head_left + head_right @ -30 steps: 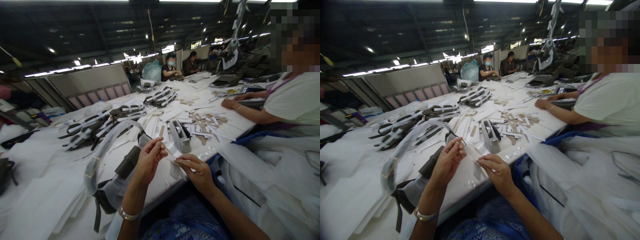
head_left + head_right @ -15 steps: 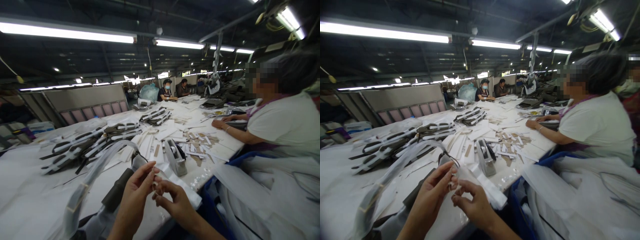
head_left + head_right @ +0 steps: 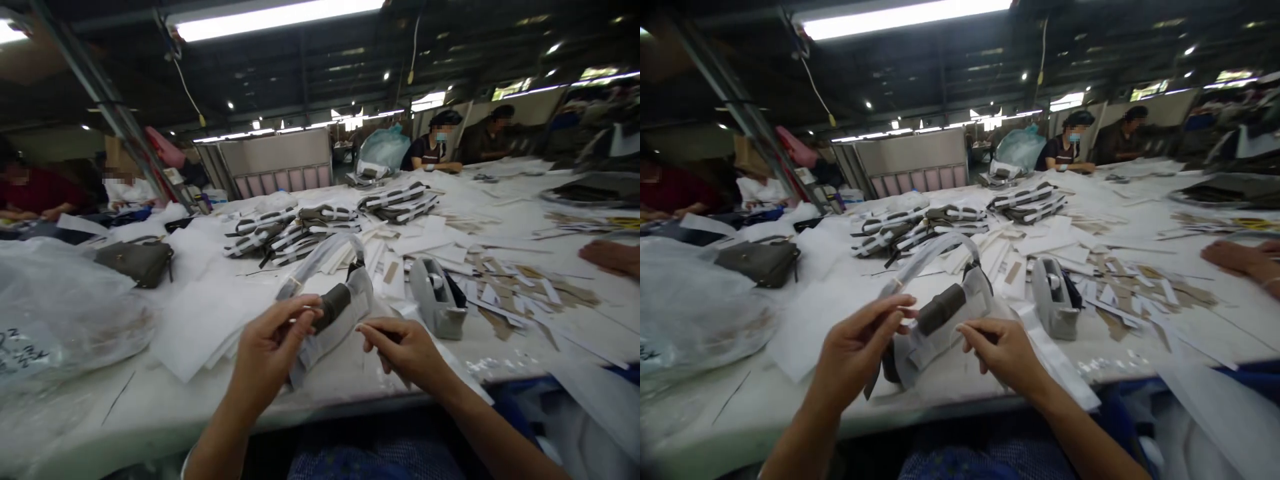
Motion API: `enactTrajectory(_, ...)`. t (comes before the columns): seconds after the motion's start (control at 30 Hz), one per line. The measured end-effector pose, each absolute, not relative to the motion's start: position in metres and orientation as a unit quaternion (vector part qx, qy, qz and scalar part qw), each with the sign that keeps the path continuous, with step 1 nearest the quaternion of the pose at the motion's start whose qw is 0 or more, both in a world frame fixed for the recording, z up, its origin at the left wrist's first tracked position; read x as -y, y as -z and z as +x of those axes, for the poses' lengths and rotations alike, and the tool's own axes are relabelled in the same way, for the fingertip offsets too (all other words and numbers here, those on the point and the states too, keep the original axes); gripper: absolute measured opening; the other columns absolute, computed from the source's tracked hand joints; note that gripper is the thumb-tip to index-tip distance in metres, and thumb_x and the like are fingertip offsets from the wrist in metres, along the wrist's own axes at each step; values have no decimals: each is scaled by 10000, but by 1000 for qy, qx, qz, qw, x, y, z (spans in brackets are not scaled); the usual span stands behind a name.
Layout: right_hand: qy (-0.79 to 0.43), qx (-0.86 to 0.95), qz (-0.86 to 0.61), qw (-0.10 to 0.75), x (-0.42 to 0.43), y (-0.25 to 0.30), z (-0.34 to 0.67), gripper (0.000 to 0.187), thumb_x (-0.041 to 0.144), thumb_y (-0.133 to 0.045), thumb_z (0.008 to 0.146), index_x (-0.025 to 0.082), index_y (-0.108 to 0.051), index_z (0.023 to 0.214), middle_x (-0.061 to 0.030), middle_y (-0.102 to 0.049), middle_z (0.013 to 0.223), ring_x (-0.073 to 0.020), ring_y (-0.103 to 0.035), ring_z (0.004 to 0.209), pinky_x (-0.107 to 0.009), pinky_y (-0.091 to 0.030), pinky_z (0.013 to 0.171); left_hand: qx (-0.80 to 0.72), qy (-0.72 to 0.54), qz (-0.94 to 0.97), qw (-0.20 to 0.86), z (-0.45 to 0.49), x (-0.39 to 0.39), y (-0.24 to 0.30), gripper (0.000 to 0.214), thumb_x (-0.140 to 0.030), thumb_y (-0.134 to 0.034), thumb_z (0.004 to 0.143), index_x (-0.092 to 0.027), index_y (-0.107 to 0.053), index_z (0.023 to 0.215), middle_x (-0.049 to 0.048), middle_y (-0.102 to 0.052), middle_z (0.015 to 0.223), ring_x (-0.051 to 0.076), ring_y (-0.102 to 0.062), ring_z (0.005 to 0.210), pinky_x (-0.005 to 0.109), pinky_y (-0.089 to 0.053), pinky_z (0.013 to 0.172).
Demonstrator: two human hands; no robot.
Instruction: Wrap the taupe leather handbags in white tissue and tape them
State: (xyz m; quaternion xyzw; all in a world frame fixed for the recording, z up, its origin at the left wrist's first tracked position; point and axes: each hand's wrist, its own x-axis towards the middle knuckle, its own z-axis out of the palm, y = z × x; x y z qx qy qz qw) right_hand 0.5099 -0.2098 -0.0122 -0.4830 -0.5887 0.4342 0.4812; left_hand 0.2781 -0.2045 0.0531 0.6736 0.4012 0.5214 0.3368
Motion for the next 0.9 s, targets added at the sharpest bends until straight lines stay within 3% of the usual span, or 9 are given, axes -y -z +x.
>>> enactTrajectory(0.1,-398,639,-477,454,188,6,487,285,471,-655,858,217,-781,891,-15,-701,694,-98,-551,410,-215,-447,401,-451,-577,644,223,243,189,-62,239,-374,-678,866,-234,-742,1049,62,-730,1010,210,-692,824,260,-559,654)
enactTrajectory(0.17,-389,649,-472,452,171,3,472,283,458,-648,860,216,-784,916,-10,-705,687,-99,-547,405,-219,-446,403,-471,-556,648,223,228,169,-61,261,-395,-694,844,-225,-744,1035,71,-726,1047,216,-684,839,248,-530,613)
enactTrajectory(0.33,-365,671,-452,461,136,-4,439,316,464,-612,878,201,-785,851,-13,-707,686,-106,-558,410,-232,-441,424,-398,-408,697,435,223,124,-51,320,-330,-806,703,-191,-762,988,86,-732,971,245,-653,881,308,-517,778)
enactTrajectory(0.47,-358,674,-451,463,126,-5,429,329,478,-592,890,209,-781,898,-6,-701,680,-108,-567,410,-231,-424,420,-362,-379,653,546,230,111,-40,308,-229,-868,585,-156,-766,867,62,-700,780,234,-638,787,300,-510,727)
enactTrajectory(0.6,-395,680,-425,448,138,7,438,343,435,-602,894,195,-725,1107,-10,-717,754,-115,-601,486,-243,-505,524,-376,-432,584,575,218,113,-23,362,-329,-822,719,-147,-742,1022,42,-654,753,168,-599,732,230,-484,645)
enactTrajectory(0.73,-488,667,-363,430,166,29,440,508,285,-684,836,230,-571,1328,8,-702,842,-136,-665,681,-261,-562,682,-377,-520,486,592,197,130,0,444,-441,-727,835,-191,-662,1197,-54,-486,634,84,-536,645,179,-487,666)
enactTrajectory(0.8,-530,639,-344,438,182,36,434,526,264,-681,842,246,-535,1347,14,-680,840,-136,-673,669,-262,-570,658,-349,-584,418,602,193,144,10,429,-418,-753,822,-212,-656,1185,-75,-440,633,64,-527,638,174,-509,714)
enactTrajectory(0.9,-541,621,-304,478,202,38,422,400,269,-649,883,252,-570,1275,1,-669,883,-143,-695,694,-271,-587,675,-288,-666,306,617,194,164,18,429,-321,-829,751,-181,-674,1126,-83,-439,630,58,-520,611,208,-554,792)
